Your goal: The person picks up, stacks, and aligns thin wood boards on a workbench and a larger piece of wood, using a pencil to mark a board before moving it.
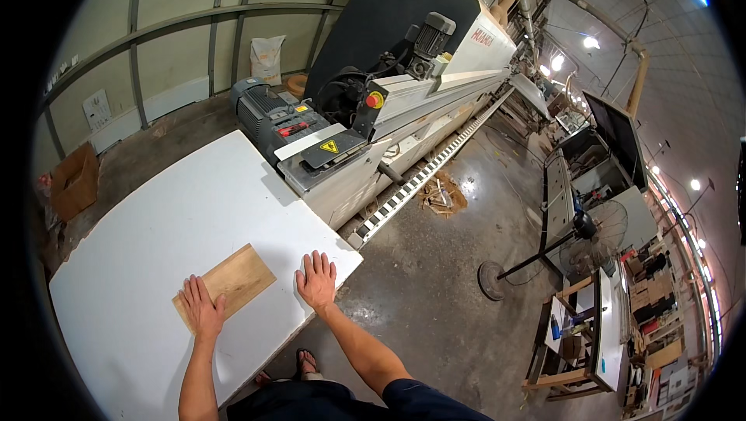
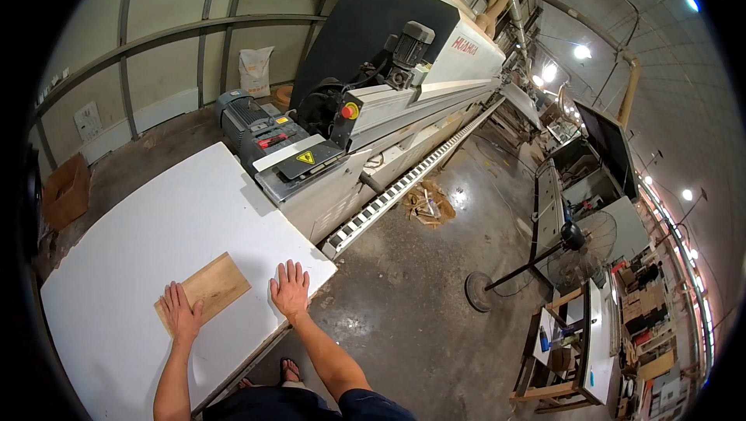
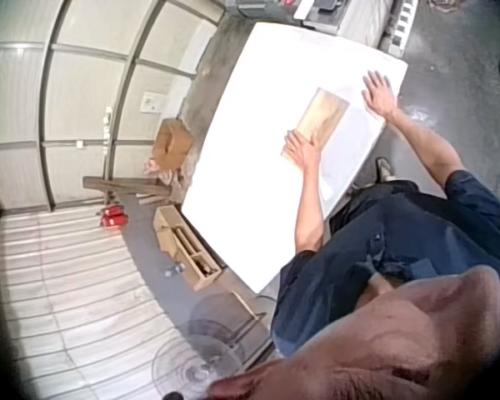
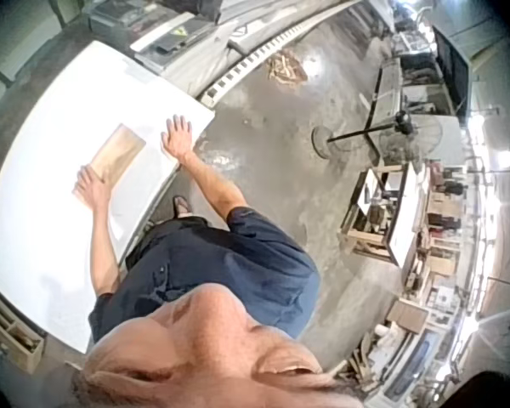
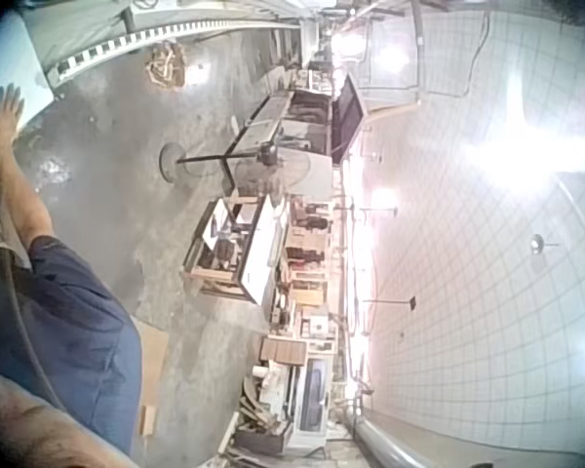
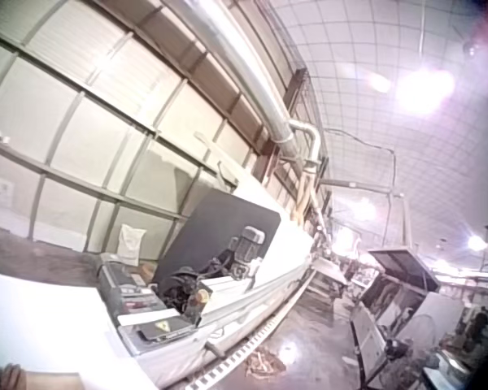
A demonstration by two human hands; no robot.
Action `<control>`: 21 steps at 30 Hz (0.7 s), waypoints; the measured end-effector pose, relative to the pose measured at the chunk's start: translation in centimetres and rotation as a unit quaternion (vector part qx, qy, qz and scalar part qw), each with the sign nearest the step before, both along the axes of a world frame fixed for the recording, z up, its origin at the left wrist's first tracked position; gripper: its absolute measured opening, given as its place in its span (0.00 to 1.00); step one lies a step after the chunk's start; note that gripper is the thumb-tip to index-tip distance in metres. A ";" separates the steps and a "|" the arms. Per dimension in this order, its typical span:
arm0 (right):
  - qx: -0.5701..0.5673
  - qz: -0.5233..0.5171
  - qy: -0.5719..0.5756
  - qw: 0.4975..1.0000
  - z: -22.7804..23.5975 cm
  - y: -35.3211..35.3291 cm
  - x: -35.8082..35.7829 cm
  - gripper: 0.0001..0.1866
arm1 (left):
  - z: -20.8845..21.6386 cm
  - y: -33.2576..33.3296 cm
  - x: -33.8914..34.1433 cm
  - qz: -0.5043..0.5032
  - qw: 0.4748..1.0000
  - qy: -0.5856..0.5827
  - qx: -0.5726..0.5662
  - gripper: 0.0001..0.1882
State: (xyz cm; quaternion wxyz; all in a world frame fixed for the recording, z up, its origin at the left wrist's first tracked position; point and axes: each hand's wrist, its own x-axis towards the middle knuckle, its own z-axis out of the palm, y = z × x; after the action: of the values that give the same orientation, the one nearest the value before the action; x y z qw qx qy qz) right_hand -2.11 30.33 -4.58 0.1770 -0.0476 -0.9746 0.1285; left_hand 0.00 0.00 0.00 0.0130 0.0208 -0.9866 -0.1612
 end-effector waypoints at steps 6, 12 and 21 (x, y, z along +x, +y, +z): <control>-0.011 0.003 0.012 1.000 0.3 -0.4 0.0 0.28 | 0.0 -0.3 -0.1 0.000 1.000 0.008 -0.007 0.41; 0.000 0.001 -0.003 1.000 0.3 -0.4 0.0 0.28 | 0.1 -0.3 -0.1 -0.001 1.000 0.006 -0.010 0.40; -0.010 0.001 0.014 1.000 0.1 -0.3 -0.1 0.28 | -0.2 -0.3 -0.2 -0.001 1.000 0.018 -0.004 0.40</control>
State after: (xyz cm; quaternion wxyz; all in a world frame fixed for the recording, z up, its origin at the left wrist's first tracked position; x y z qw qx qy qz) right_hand -2.21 30.00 -4.52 0.1896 -0.0461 -0.9709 0.1387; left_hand -0.15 -0.35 -0.22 0.0304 0.0168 -0.9870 -0.1572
